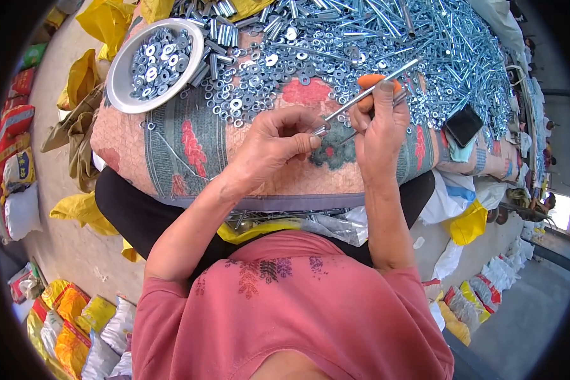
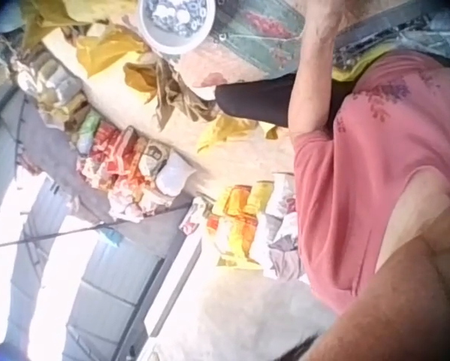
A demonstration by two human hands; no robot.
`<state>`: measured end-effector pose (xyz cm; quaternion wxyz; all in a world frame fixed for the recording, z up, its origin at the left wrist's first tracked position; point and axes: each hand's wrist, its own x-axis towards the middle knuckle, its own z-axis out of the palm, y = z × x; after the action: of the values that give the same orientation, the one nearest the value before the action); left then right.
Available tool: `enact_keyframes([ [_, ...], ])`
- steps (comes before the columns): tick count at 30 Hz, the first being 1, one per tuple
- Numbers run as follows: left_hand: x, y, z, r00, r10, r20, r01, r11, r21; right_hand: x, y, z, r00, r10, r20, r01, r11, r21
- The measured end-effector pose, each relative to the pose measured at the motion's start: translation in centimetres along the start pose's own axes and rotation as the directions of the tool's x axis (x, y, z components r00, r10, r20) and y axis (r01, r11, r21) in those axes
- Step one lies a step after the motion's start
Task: The person assembles hardware fasteners by sliding metal sleeves and washers onto threaded metal rods and screwing nuts onto the rods by hand.
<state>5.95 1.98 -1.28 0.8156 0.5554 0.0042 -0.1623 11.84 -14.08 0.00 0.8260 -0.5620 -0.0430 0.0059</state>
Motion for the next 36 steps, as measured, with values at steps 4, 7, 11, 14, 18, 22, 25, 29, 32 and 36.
enact_keyframes([
  [4, -0.2, 0.0, 0.1, 0.999, -0.011, -0.036, 0.010, 0.999, -0.046, -0.8, -0.2, 0.6, 0.994, -0.112, 0.004, 0.112, 0.986, -0.124],
  [7, -0.2, -0.1, 0.0, 0.999, -0.022, -0.034, 0.017, 0.991, -0.133, -1.9, -0.4, 1.5, 0.994, -0.106, -0.036, 0.091, 0.955, -0.281],
  [11, -0.2, 0.4, -0.2, 0.997, -0.059, 0.050, 0.074, 0.920, -0.384, -3.3, 1.5, 1.2, 0.995, -0.030, 0.099, 0.054, 0.967, -0.251],
  [14, -0.6, 0.0, -1.4, 0.997, -0.051, 0.060, 0.064, 0.967, -0.246, -2.5, -0.2, 1.7, 0.999, -0.024, -0.046, 0.017, 0.990, -0.139],
  [18, -0.6, 1.3, -2.1, 1.000, -0.010, -0.027, 0.004, 0.976, -0.218, -1.5, -0.9, -1.1, 0.992, -0.057, 0.113, 0.067, 0.994, -0.088],
  [22, 0.6, 2.1, -4.1, 0.987, 0.094, -0.131, -0.154, 0.790, -0.594, -2.9, -1.3, 0.2, 0.972, -0.043, 0.230, 0.163, 0.827, -0.538],
  [25, 1.2, 0.8, -1.5, 0.989, 0.026, -0.146, -0.105, 0.819, -0.564, -2.2, 0.7, 0.8, 0.931, -0.069, 0.358, 0.307, 0.676, -0.669],
  [29, 2.3, 1.2, -0.9, 0.990, -0.020, -0.138, -0.055, 0.851, -0.523, -2.1, 0.9, 1.1, 0.907, -0.105, 0.407, 0.371, 0.656, -0.657],
  [32, 4.9, 2.7, -2.9, 0.970, -0.065, -0.232, -0.047, 0.894, -0.446, -1.6, -0.3, 0.3, 0.944, -0.064, 0.324, 0.257, 0.757, -0.600],
  [36, 11.3, 3.5, -6.1, 0.768, 0.561, -0.308, 0.085, 0.387, 0.918, -0.6, -0.3, -0.9, 0.923, -0.206, 0.325, 0.375, 0.676, -0.635],
])
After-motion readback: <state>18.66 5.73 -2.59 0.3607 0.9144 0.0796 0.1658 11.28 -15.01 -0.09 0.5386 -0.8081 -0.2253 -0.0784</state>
